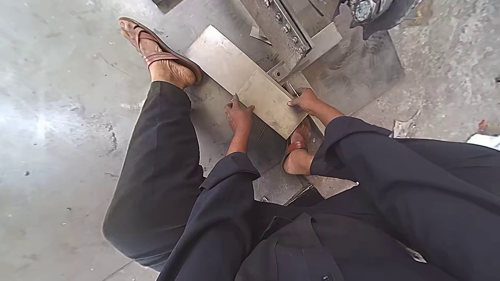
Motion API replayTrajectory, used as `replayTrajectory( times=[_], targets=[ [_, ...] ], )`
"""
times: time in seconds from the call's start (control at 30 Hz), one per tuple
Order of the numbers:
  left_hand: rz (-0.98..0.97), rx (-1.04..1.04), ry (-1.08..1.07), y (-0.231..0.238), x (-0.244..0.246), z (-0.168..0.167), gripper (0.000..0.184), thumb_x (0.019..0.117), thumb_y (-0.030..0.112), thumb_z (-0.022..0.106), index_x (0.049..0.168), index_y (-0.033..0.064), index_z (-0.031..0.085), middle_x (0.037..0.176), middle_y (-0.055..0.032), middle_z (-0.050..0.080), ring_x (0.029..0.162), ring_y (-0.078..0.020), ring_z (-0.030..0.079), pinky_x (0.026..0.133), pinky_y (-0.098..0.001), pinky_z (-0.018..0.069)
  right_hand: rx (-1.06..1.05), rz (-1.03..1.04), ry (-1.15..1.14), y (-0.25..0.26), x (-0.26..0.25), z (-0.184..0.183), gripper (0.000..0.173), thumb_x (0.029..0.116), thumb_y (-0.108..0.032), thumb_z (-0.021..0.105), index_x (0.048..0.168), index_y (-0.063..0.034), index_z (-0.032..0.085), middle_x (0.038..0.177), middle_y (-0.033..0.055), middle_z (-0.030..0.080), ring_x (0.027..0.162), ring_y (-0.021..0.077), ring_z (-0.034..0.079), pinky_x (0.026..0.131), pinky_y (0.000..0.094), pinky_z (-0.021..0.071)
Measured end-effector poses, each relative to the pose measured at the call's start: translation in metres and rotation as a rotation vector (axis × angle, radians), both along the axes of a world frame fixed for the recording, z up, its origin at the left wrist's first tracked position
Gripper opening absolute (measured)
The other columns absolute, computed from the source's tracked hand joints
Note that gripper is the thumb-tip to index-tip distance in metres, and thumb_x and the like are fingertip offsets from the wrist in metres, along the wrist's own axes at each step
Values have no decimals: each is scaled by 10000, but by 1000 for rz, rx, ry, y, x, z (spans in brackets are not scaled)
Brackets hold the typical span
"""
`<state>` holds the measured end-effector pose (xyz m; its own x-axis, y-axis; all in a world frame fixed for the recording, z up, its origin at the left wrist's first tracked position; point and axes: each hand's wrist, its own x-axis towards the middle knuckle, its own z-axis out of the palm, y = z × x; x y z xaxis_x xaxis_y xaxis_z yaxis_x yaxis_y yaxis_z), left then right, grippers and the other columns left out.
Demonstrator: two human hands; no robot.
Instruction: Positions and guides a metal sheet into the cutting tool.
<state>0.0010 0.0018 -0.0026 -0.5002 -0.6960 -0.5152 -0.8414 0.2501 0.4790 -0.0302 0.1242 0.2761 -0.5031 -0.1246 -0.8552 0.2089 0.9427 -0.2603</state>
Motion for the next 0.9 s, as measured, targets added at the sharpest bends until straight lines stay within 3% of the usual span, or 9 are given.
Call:
replayTrajectory(
  times=[0.03,0.1,0.2,0.3,0.37,0.43,0.53,0.63,0.9],
  targets=[
    [-8,9,-15,0,0,1,840,857,409,813,1588,270,423,1512,-214,473,1337,-400,518,1041,-583,479,-184,-69,401,39,29,-61,460,953,-273,736,1292,-18,559,1072,199,676,890,305,690,730,447,579],
    [-15,22,-36,-1,-2,4,847,857,424,809,1591,272,416,1511,-212,482,1328,-409,528,1014,-613,488,-263,-224,455,60,35,-85,430,924,-333,779,1243,-137,568,955,90,654,767,235,660,635,442,565],
    [-21,19,-54,-4,-5,11,860,853,423,809,1595,261,407,1506,-204,499,1332,-404,538,1018,-626,485,-151,-129,429,49,37,-38,385,1003,-269,659,1310,-74,531,1051,165,662,900,321,679,726,495,575],
    [-46,40,-53,3,-2,14,858,845,360,816,1586,210,412,1515,-234,485,1338,-430,531,1018,-645,483,-20,-4,478,60,54,-40,396,1024,-305,615,1289,-24,528,1043,188,666,908,344,696,724,492,589],
    [-42,39,-47,-2,-6,16,854,849,340,814,1587,215,404,1513,-227,488,1327,-424,543,1012,-637,494,-1,58,518,72,61,-79,593,906,-445,771,1324,-96,535,1119,183,669,945,364,700,757,541,597],
    [-37,30,-20,-6,-8,14,864,841,324,820,1590,228,400,1492,-224,507,1304,-417,561,999,-633,500,3,152,571,80,61,-131,960,695,-536,921,1472,-211,460,1390,184,540,1135,400,631,867,583,577],
    [-41,43,-26,3,1,8,886,837,299,817,1602,252,373,1494,-228,505,1289,-421,574,992,-625,509,45,348,638,94,71,-180,1333,544,-758,881,1620,-286,250,1600,212,326,1341,433,493,976,601,518],
    [-13,49,-24,-1,-4,12,888,839,295,817,1606,256,370,1505,-230,489,1256,-423,595,966,-612,527,37,433,633,94,64,-191,1571,440,-776,908,1665,-354,19,1690,231,106,1412,476,400,1002,629,491],
    [-14,26,-44,-1,-6,5,898,825,331,835,1602,283,387,1483,-213,506,1240,-392,603,970,-577,531,73,441,618,93,61,-192,1430,543,-697,916,1661,-307,114,1688,276,60,1413,493,394,1034,610,464]
  ],
)
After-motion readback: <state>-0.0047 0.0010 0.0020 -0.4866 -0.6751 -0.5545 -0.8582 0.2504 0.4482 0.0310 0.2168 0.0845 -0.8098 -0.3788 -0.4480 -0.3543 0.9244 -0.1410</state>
